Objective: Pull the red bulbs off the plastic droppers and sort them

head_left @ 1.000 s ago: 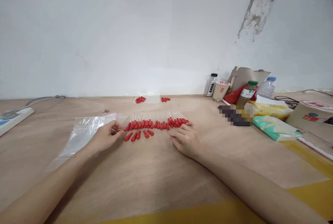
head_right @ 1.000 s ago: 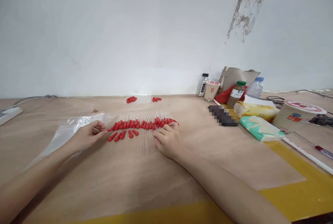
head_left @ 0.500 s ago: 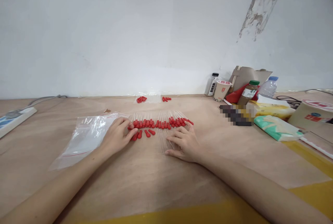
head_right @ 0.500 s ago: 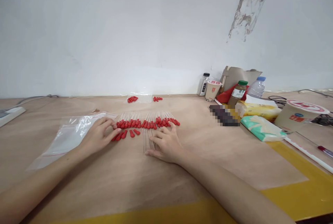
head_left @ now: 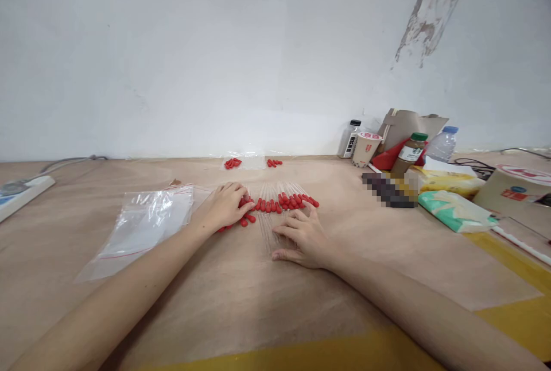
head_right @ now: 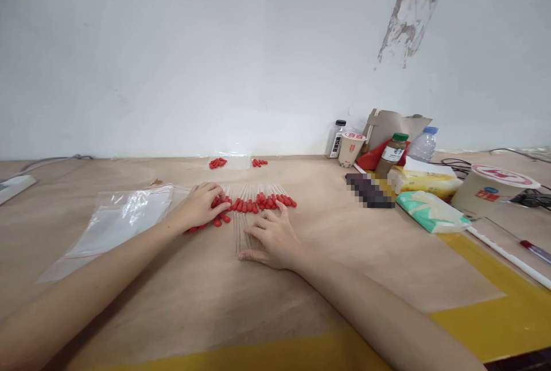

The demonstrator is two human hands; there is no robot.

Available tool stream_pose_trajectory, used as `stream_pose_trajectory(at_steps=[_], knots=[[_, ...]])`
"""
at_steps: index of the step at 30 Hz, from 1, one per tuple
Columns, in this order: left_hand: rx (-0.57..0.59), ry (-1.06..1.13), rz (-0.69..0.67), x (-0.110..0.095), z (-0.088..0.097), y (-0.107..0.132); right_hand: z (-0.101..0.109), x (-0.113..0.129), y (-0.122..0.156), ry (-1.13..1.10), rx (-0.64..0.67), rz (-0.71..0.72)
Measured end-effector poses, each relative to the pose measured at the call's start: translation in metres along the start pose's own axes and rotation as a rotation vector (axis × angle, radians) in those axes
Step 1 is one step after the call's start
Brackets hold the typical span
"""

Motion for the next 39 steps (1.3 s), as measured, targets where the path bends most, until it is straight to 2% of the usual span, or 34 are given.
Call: stream_pose_trajectory(at_steps=[4, 9, 15, 20, 24, 28, 32, 39], knots=[[-0.041, -0.015, 0.011, -0.005, 0.001, -0.001, 0.000, -0.001, 0.000, -0.057, 0.005, -0.020], [-0.197, 0.039, 0.073, -0.012, 0.019, 0.010, 0.005, -0.006, 0.001, -0.106, -0.058, -0.096], [-0.249, 0.302, -0.069, -0.028, 0.037, 0.044, 0.017, -0.020, 0.001, -0.063, -0.240, -0.205], [-0.244, 0.424, -0.229, -0.052, 0.030, 0.060, 0.019, -0.015, 0.000, 0.010, -0.204, -0.124], [-0.309, 0.407, -0.284, -0.061, 0.021, 0.064, 0.015, -0.007, 0.002, -0.043, -0.143, -0.034], [-0.321, 0.407, -0.303, -0.064, 0.016, 0.066, 0.011, -0.002, 0.003, -0.075, -0.210, 0.038], [-0.329, 0.383, -0.280, -0.068, 0.018, 0.065, 0.006, 0.001, 0.001, -0.057, -0.209, 0.032], [-0.240, 0.178, -0.230, -0.075, 0.021, 0.056, 0.009, 0.009, 0.000, -0.077, -0.238, 0.051]])
Point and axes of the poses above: each hand's wrist, its own y-axis away from the middle knuckle, its own z-axis out of the back of the hand, x = y × z, the point moved 5 cm from there along -y, towards the middle knuckle, and after that the axes turned 11 degrees about -z, right-handed, at the moved point
